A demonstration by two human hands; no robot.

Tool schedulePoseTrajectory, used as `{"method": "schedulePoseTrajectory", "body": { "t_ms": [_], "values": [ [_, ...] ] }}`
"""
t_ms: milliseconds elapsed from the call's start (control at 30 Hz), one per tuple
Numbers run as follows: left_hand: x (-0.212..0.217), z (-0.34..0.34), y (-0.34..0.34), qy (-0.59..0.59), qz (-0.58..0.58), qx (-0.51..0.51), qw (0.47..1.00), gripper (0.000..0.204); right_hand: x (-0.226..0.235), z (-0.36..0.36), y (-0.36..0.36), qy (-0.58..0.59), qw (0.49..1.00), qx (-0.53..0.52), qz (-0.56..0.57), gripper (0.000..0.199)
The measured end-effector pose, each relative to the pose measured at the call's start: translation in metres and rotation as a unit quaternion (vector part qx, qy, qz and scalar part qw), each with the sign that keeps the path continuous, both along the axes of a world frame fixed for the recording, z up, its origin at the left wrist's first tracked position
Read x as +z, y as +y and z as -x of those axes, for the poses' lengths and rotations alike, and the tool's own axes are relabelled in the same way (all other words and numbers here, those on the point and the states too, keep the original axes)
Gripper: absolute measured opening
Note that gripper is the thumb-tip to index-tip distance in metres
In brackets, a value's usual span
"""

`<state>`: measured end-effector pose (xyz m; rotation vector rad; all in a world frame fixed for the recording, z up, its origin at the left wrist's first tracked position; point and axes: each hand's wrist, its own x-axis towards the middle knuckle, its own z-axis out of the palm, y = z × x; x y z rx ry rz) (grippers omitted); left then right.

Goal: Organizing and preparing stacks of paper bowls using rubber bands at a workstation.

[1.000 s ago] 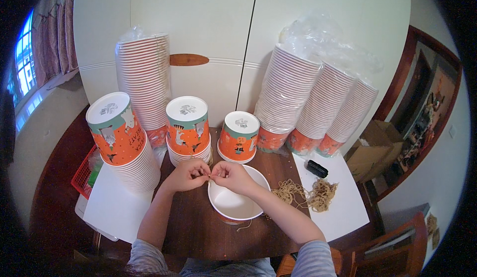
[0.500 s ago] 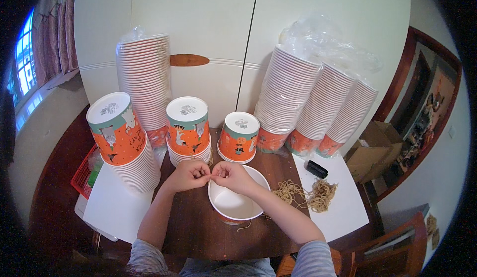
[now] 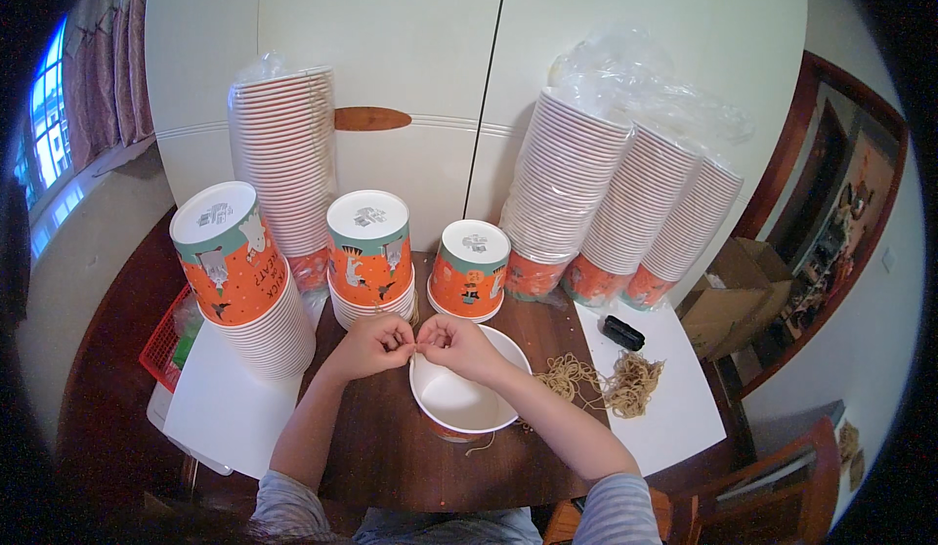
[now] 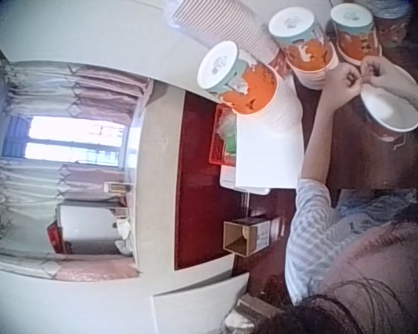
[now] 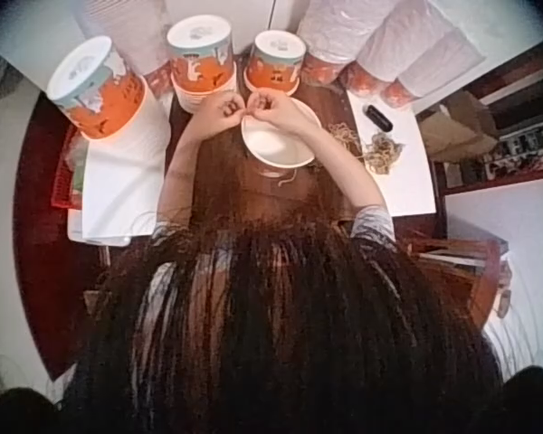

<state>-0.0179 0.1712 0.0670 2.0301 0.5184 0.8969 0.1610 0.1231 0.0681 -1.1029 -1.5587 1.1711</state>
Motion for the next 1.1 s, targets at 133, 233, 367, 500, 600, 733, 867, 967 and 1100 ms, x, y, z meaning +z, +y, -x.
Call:
{"method": "schedulePoseTrajectory", "body": {
  "t_ms": [133, 233, 367, 500, 600, 733, 867, 967, 1100],
  "values": [
    [-0.004, 0.0, 0.002, -0.003, -0.009, 0.005, 1.0, 0.011, 0.004, 0.001, -0.002, -0.055, 0.998, -0.012, -0.019, 0.01],
    [-0.006, 0.001, 0.005, -0.003, -0.005, 0.0, 1.0, 0.011, 0.008, 0.0, -0.004, -0.094, 0.994, -0.021, -0.05, 0.009],
    [-0.007, 0.002, 0.006, 0.004, 0.002, -0.012, 1.0, 0.01, 0.01, -0.001, -0.004, -0.123, 0.99, -0.026, -0.065, 0.008],
    [-0.006, 0.003, 0.006, 0.005, -0.005, -0.017, 1.0, 0.009, 0.007, -0.003, -0.001, -0.124, 0.99, -0.008, -0.071, 0.007],
    [-0.009, 0.003, 0.008, -0.006, 0.016, -0.031, 0.999, 0.009, 0.006, -0.002, 0.001, -0.1, 0.993, 0.012, -0.055, 0.007],
    [-0.008, 0.004, 0.009, -0.018, 0.035, -0.045, 0.998, 0.008, 0.007, -0.002, 0.0, -0.067, 0.997, 0.031, -0.027, 0.008],
    [-0.009, 0.004, 0.009, -0.04, 0.065, -0.056, 0.996, 0.008, 0.01, -0.001, -0.001, -0.047, 0.998, 0.033, -0.01, 0.007],
    [-0.01, 0.004, 0.009, -0.043, 0.067, -0.056, 0.995, 0.008, 0.008, -0.001, 0.0, -0.028, 0.999, 0.036, -0.004, 0.008],
    [-0.012, 0.003, 0.01, -0.045, 0.057, -0.053, 0.996, 0.008, 0.006, 0.0, 0.0, -0.031, 0.999, 0.025, -0.01, 0.009]
  ]
}}
